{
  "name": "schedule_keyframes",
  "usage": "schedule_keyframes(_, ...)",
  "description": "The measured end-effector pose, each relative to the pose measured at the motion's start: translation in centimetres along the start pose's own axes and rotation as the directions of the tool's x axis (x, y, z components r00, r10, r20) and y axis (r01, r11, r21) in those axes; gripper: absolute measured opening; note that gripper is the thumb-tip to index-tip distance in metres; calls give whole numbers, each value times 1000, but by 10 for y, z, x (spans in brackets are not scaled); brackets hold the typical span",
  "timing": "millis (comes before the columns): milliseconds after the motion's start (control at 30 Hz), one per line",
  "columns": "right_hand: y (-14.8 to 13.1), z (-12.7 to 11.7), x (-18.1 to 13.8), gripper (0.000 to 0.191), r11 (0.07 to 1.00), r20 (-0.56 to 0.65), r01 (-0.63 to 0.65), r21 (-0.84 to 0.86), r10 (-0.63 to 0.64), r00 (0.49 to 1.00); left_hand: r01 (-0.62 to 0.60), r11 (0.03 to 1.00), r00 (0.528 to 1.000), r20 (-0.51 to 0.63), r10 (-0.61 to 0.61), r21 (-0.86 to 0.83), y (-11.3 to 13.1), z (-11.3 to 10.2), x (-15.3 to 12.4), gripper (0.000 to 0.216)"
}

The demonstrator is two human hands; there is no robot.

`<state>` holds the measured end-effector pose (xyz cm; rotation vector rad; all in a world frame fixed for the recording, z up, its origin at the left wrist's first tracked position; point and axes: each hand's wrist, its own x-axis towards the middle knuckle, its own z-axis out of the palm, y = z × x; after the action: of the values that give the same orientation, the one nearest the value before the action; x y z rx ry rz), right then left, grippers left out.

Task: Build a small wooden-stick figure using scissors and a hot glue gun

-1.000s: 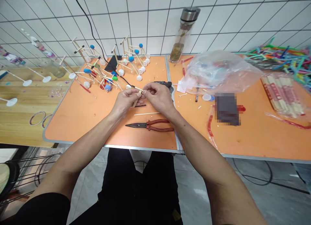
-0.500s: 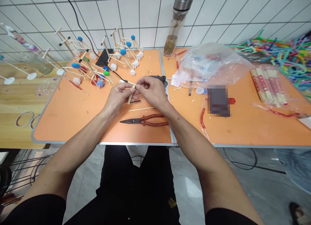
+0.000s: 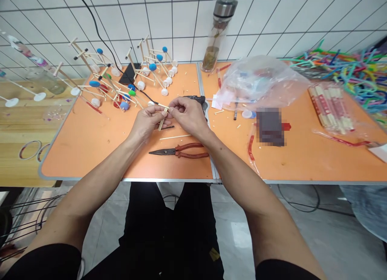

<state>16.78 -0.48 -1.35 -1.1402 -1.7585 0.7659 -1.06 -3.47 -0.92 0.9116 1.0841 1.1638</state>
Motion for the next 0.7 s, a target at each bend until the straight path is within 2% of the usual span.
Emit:
schedule_keyframes(300, -4, 1, -1, 11, 1000, 16, -8, 8, 8, 1000, -13, 1000, 1000, 7, 13, -6, -2, -1, -1, 20)
schedule_keyframes(400, -6, -10, 2, 11, 999, -38, -33, -27, 32, 999, -32, 999, 999, -21, 32, 5, 2, -3, -1, 22)
schedule_keyframes(500, -7, -28, 5, 12, 994, -68, -61, -85, 55, 996, -96, 995, 989, -114, 96, 7, 10, -8, 1, 30)
schedule_keyframes(600, -10, -40, 6, 12, 986, 118, -87, -144, 104, 988, -114, 994, 977, -181, 112, 4, 16, -13, 4, 35)
schedule_keyframes(700, -15, -38, 2, 9, 963, 362, -75, -260, 170, 916, -79, 996, 985, -155, 73, -30, 16, -15, 5, 33)
